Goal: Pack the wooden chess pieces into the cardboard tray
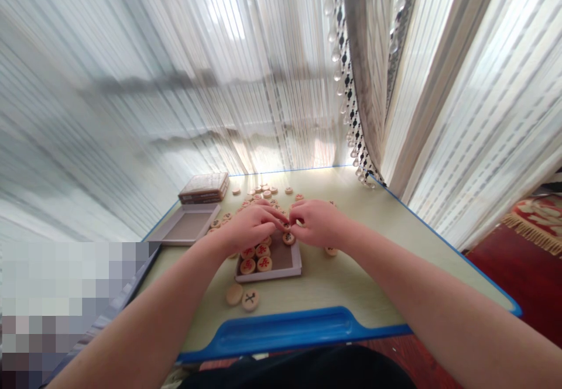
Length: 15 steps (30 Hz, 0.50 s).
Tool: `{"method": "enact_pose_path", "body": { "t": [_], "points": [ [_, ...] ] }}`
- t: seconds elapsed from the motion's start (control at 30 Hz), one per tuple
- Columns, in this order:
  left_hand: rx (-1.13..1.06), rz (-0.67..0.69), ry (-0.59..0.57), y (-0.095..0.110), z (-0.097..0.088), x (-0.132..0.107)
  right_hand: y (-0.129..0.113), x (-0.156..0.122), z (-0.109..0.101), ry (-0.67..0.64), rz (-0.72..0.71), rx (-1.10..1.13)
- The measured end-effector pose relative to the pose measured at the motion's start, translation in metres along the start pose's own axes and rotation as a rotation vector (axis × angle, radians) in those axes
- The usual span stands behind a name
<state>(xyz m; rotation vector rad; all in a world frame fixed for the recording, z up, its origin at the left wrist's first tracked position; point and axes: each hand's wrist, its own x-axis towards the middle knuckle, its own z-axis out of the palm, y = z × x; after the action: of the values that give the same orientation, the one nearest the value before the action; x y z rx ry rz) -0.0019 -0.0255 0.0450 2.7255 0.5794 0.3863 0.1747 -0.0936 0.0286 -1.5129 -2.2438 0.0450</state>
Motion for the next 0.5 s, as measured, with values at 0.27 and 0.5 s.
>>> {"method": "enact_pose_path", "body": {
  "t": [0.27, 0.5],
  "points": [
    [0.011, 0.003, -0.013, -0.0042, 0.003, 0.0007, 0.0048, 0.0012, 0.0047, -0.004, -0.01, -0.012],
    [0.004, 0.025, 0.022, -0.0024, 0.0034, 0.0011, 0.0053, 0.0015, 0.0055, 0.025, 0.015, -0.029]
  ]
}}
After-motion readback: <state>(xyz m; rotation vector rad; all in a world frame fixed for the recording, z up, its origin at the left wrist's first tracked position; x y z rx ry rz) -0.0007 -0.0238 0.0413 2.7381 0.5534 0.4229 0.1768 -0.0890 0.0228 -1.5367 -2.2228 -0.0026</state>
